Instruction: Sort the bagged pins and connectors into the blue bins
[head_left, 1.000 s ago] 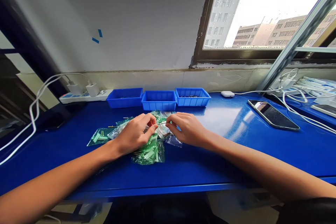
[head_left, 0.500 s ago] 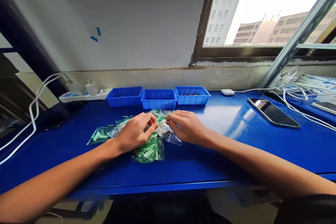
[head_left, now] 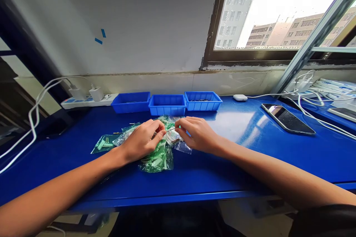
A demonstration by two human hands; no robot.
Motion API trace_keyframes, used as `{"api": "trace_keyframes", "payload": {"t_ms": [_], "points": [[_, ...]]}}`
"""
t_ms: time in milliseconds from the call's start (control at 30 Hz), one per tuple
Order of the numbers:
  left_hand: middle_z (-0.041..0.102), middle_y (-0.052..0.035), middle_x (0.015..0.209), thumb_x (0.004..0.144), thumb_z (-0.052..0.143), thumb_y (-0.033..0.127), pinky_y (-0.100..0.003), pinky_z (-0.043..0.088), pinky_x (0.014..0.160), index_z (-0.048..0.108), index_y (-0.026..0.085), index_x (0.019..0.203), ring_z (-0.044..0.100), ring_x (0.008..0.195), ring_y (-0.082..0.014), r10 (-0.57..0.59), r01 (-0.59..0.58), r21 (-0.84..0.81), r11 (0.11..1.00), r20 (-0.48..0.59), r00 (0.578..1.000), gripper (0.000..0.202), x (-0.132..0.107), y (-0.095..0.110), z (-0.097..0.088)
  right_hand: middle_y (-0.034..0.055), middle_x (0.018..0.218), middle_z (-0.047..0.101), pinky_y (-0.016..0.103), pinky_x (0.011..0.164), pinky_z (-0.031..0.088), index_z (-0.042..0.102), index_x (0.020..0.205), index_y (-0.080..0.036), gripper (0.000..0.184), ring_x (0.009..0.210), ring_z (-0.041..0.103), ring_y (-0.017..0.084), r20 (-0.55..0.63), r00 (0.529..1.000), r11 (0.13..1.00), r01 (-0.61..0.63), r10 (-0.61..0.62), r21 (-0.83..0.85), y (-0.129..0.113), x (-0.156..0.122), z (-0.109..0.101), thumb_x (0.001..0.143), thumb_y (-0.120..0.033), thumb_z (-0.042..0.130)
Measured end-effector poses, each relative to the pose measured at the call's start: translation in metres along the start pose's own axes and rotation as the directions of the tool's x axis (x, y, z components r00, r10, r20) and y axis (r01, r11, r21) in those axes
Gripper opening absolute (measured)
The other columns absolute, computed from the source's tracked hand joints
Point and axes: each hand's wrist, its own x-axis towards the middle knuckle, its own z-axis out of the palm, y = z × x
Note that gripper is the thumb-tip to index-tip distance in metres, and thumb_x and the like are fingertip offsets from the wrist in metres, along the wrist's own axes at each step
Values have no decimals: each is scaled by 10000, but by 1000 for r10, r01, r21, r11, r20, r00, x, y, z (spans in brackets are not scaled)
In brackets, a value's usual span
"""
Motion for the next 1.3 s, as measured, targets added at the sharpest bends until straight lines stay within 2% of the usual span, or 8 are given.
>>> {"api": "trace_keyframes", "payload": {"t_ms": [167,400,533,667,767,967,1167,1300], "points": [[564,-5,786,891,450,336,-258,395,624,519,182,849,520,675,-136,4,-5,-30,1000,-19,1000,174,-1,0,1,35,672,617,247,595,357,548,789,-164,242,598,528,126,14,1000,1000,-9,9,-12,-2,1,-1,936,-232,369],[541,-2,751,919,387,330,-269,379,622,505,185,825,500,675,-146,7,-7,5,1000,-19,1000,210,-1,-1,1,18,694,623,247,603,373,552,927,-155,130,627,548,136,-17,1000,999,-13,14,33,-2,0,-2,901,-255,474],[545,-4,758,919,389,335,-268,383,625,512,186,834,506,681,-147,1,-1,-3,1000,-16,1000,211,-1,-1,1,23,688,622,250,598,365,561,876,-157,139,611,535,134,-8,1000,1000,6,-6,4,-1,0,-1,906,-207,435],[565,-6,798,896,438,324,-256,395,627,505,187,884,520,687,-140,-7,4,-45,999,-48,999,153,-1,0,2,43,708,633,252,610,367,562,823,-159,219,620,536,134,9,1000,1000,1,0,-1,0,0,-1,929,-221,381],[563,-6,780,898,427,330,-256,395,616,498,187,850,512,663,-137,-9,7,-55,998,-37,999,167,-1,0,2,49,698,631,254,608,365,559,794,-158,248,612,536,136,12,1000,1000,-3,2,11,-1,1,-1,935,-225,366],[556,-14,762,913,380,346,-273,396,626,492,186,829,506,661,-152,-14,13,-33,999,-19,1000,212,-1,0,1,23,685,621,252,612,364,563,903,-165,147,626,539,137,1,999,998,-35,35,49,-2,0,-3,910,-240,437],[564,-15,779,915,393,349,-267,402,619,504,186,847,518,668,-151,-10,10,-41,999,-12,1000,208,-1,-1,1,39,723,634,255,620,374,564,846,-173,179,635,539,136,15,999,998,-35,34,59,-2,0,-2,912,-217,404],[584,-24,822,906,431,351,-268,427,645,525,184,927,549,711,-153,-22,22,-39,999,-15,1000,193,-1,-2,2,40,721,634,248,624,384,563,804,-177,201,640,547,133,-57,994,995,-87,90,50,6,4,-6,905,-224,395]]}}
